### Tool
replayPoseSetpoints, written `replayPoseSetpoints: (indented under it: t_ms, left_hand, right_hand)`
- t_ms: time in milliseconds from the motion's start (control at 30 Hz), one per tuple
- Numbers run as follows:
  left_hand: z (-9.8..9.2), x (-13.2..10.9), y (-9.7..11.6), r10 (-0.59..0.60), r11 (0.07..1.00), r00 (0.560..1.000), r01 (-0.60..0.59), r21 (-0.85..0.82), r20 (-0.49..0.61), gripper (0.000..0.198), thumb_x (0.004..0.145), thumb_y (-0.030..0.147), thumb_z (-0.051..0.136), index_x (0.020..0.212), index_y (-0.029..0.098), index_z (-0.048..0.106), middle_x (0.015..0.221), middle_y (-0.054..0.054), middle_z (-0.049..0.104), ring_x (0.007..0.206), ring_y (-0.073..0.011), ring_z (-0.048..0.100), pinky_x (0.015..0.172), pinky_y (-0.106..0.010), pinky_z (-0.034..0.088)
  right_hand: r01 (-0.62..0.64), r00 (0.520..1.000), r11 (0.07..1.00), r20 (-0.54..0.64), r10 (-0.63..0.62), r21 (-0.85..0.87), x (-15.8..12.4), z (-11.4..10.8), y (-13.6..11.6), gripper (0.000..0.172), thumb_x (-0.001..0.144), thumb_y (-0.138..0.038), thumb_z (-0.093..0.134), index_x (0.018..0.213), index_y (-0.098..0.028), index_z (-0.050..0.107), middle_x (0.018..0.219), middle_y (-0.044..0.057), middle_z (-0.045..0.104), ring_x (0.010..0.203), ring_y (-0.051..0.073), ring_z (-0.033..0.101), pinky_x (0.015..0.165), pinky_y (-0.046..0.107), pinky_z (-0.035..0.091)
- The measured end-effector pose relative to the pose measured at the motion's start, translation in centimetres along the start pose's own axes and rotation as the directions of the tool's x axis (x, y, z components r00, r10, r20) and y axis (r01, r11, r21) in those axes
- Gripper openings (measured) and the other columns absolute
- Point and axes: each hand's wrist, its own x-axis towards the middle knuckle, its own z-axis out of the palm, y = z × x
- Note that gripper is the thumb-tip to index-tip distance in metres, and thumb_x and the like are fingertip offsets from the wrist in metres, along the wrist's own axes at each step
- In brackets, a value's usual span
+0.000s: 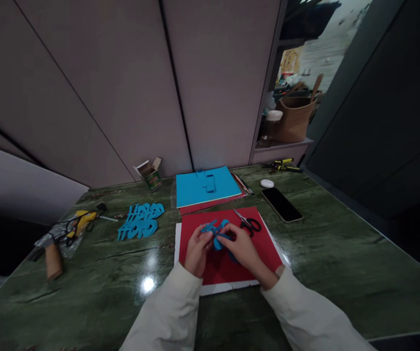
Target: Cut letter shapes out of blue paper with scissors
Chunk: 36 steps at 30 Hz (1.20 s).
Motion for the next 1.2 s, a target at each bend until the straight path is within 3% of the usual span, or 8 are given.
replayPoseSetpoints:
  t_ms: [167, 267, 367, 467, 633, 767, 967, 1200]
  left_hand:
    - [0.4, -0.2, -0.6, -0.022, 0.999, 0.999, 0.021, 0.029, 0.024, 0.051, 0.052, 0.02, 0.075, 0.099, 0.018, 0.054, 0.092, -0.006, 0.063, 0.085, -0.0166, 0.059, 0.072, -0.025, 0.045]
    - [0.5, -0.3, -1.0, -0.045, 0.998, 0.998, 0.043, 0.039, 0.038, 0.046, 0.052, 0.02, 0.075, 0.094, 0.017, 0.057, 0.092, -0.006, 0.063, 0.084, -0.0165, 0.059, 0.074, -0.027, 0.045]
    - [0.4, -0.3, -0.9, -0.094, 0.995, 0.995, 0.092, 0.043, 0.036, 0.03, 0.056, 0.023, 0.072, 0.083, 0.014, 0.061, 0.083, -0.004, 0.064, 0.075, -0.014, 0.059, 0.066, -0.024, 0.046]
    - [0.2, -0.4, -0.6, -0.143, 0.99, 0.988, 0.142, 0.027, 0.055, 0.025, 0.057, 0.026, 0.072, 0.077, 0.013, 0.062, 0.074, -0.003, 0.063, 0.067, -0.0118, 0.058, 0.061, -0.022, 0.045]
    - [0.4, -0.7, 0.1, -0.276, 0.959, 0.954, 0.281, -0.026, 0.12, 0.026, 0.06, 0.029, 0.07, 0.081, 0.015, 0.063, 0.074, -0.003, 0.063, 0.062, -0.0106, 0.058, 0.058, -0.022, 0.044]
    - [0.4, -0.6, 0.4, -0.289, 0.956, 0.95, 0.293, -0.014, 0.117, 0.026, 0.061, 0.03, 0.069, 0.08, 0.014, 0.063, 0.072, -0.004, 0.063, 0.06, -0.011, 0.058, 0.056, -0.021, 0.044]
    - [-0.3, 0.0, -0.3, -0.133, 0.985, 0.985, 0.118, 0.129, 0.114, 0.022, 0.059, 0.028, 0.07, 0.069, 0.012, 0.059, 0.066, -0.001, 0.062, 0.06, -0.0104, 0.057, 0.058, -0.021, 0.043]
    - [-0.4, 0.1, -0.6, -0.14, 0.98, 0.982, 0.119, 0.157, 0.125, 0.021, 0.063, 0.028, 0.068, 0.07, 0.012, 0.057, 0.068, -0.003, 0.062, 0.062, -0.0111, 0.057, 0.06, -0.022, 0.044]
  right_hand:
    - [-0.014, 0.994, 0.999, -0.109, 0.009, -0.047, 0.0, -0.1, -0.3, 0.01, 0.068, -0.029, 0.06, 0.07, -0.019, 0.056, 0.071, 0.001, 0.061, 0.069, 0.017, 0.056, 0.064, 0.027, 0.04]
    - [-0.049, 0.992, 0.995, -0.11, 0.058, 0.083, 0.3, -0.1, 0.1, 0.013, 0.066, -0.028, 0.062, 0.068, -0.019, 0.054, 0.067, -0.001, 0.058, 0.065, 0.016, 0.054, 0.061, 0.026, 0.04]
    - [-0.143, 0.986, 0.935, -0.038, 0.164, 0.324, 0.4, -0.2, 0.4, 0.018, 0.063, -0.027, 0.065, 0.069, -0.018, 0.051, 0.064, -0.003, 0.055, 0.06, 0.013, 0.053, 0.056, 0.023, 0.04]
    - [-0.268, 0.959, 0.8, 0.068, 0.275, 0.537, 0.3, -0.2, 0.0, 0.026, 0.06, -0.027, 0.068, 0.077, -0.019, 0.051, 0.068, -0.003, 0.057, 0.059, 0.013, 0.055, 0.053, 0.022, 0.041]
    - [-0.431, 0.897, 0.638, 0.227, 0.379, 0.638, 0.0, 0.0, -0.8, 0.025, 0.059, -0.027, 0.067, 0.079, -0.02, 0.053, 0.068, -0.001, 0.061, 0.06, 0.014, 0.059, 0.05, 0.022, 0.044]
    - [-0.429, 0.899, 0.641, 0.234, 0.37, 0.636, 0.1, 0.1, -0.3, 0.02, 0.06, -0.026, 0.066, 0.076, -0.02, 0.056, 0.068, -0.002, 0.062, 0.059, 0.014, 0.059, 0.051, 0.023, 0.045]
    - [-0.308, 0.941, 0.62, 0.136, 0.31, 0.721, 0.5, 0.2, 0.6, 0.026, 0.059, -0.019, 0.07, 0.081, -0.02, 0.056, 0.073, -0.002, 0.064, 0.064, 0.012, 0.06, 0.059, 0.023, 0.045]
    - [-0.336, 0.922, 0.626, 0.108, 0.373, 0.704, 0.6, 0.5, 1.7, 0.032, 0.06, -0.023, 0.069, 0.085, -0.019, 0.051, 0.072, -0.001, 0.063, 0.059, 0.014, 0.06, 0.056, 0.026, 0.046]
